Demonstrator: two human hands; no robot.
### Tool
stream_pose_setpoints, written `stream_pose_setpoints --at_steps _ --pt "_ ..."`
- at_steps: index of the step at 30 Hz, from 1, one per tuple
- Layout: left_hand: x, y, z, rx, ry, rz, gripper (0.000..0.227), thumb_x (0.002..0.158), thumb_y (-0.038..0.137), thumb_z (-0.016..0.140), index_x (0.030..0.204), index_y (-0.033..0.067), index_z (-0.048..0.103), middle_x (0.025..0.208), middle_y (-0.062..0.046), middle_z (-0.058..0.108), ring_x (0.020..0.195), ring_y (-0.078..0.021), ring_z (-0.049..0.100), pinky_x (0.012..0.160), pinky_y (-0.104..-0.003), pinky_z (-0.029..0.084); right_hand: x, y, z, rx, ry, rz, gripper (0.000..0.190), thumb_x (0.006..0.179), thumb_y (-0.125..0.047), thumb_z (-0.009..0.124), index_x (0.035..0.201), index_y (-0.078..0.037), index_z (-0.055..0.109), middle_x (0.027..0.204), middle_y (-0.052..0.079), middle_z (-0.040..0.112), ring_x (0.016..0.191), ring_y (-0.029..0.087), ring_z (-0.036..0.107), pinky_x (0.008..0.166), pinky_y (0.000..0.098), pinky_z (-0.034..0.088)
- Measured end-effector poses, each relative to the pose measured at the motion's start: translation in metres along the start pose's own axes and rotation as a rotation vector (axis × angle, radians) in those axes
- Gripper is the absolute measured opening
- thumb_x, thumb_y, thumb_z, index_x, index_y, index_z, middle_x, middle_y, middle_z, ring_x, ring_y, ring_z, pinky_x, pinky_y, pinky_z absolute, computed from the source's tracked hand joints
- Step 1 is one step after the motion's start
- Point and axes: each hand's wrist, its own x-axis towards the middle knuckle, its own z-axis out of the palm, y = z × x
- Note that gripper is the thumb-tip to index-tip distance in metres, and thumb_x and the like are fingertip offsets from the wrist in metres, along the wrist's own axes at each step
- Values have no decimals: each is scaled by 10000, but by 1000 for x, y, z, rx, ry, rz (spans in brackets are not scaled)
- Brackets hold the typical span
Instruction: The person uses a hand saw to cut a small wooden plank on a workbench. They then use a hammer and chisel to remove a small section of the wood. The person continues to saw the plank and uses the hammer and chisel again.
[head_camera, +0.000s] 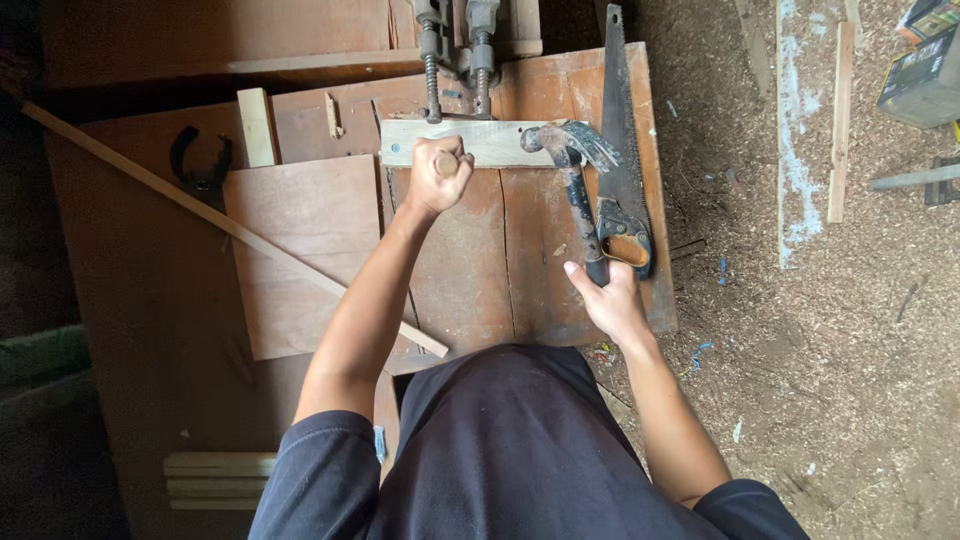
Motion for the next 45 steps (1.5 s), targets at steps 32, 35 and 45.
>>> stream_pose_setpoints --at_steps 32,35,45 --pt "4 26 -12 -72 5 108 159 785 35 655 691 16 528 626 -130 557 546 -157 542 516 -333 420 -3 -47 46 -198 54 -311 202 934 -220 710 917 -21 736 523 68 617 437 183 606 451 354 451" --pt "2 22 -9 -18 -1 -19 272 816 20 683 654 8 465 588 -136 486 512 -156 481 523 -318 403 -12 -49 41 -210 73 -457 222 969 -233 686 940 -17 728 601 65 622 526 153 634 500 339 482" --pt "-4 25 -6 23 12 34 303 807 -5 652 632 18 406 544 -113 379 495 -158 361 475 -352 363 -23 -71 25 -70 150 -673 253 1018 -205 679 1085 38 708 960 171 745 842 260 745 720 380 580"
